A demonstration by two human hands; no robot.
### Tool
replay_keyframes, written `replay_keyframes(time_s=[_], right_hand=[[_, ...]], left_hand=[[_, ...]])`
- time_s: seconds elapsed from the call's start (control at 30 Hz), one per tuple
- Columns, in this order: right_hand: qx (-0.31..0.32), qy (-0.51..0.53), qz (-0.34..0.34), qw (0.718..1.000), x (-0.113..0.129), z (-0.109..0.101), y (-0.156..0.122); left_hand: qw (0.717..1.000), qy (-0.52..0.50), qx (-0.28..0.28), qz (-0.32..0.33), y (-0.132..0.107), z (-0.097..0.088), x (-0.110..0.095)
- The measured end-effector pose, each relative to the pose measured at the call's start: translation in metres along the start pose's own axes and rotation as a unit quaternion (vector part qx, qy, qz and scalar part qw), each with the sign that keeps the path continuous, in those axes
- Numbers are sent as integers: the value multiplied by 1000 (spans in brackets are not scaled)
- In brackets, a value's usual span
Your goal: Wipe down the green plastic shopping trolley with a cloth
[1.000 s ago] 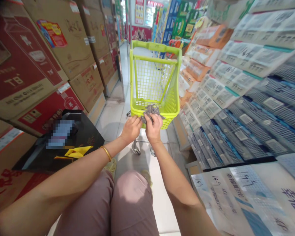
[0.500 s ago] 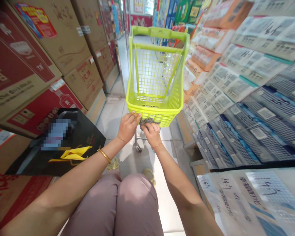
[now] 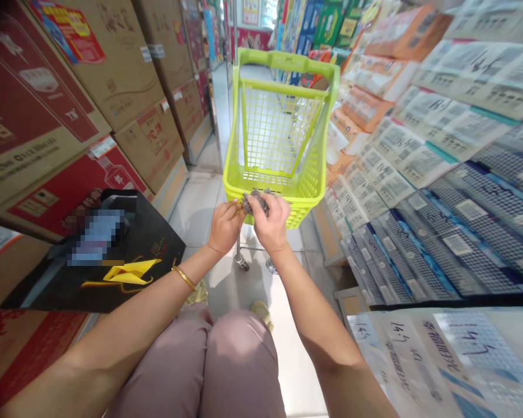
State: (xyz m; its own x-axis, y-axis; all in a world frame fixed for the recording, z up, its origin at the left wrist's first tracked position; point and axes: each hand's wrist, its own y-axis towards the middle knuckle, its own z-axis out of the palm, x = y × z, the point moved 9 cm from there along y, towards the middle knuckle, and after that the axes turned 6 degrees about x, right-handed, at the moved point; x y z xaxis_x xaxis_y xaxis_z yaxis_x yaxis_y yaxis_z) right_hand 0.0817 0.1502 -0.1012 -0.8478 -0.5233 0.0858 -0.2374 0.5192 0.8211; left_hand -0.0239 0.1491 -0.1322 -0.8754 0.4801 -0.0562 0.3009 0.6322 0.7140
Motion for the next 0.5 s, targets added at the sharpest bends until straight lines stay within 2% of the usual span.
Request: replay_keyframes(time_s=[0.17,0.3,0.4,0.5], right_hand=[[44,-21,-62,997,7,25,-31],[61,-24,-101,993,10,41,-54],[98,-22,-121,988,12,51,-60],[90,-19,-110,990,12,45,-53]], left_hand=[[1000,-6,13,-5,-2,1,7],[1000,0,-11,6,-4,-2,8],[1000,-2,-10,7,-5,-2,9],[1000,-8,1,-3,-6,-1,10]])
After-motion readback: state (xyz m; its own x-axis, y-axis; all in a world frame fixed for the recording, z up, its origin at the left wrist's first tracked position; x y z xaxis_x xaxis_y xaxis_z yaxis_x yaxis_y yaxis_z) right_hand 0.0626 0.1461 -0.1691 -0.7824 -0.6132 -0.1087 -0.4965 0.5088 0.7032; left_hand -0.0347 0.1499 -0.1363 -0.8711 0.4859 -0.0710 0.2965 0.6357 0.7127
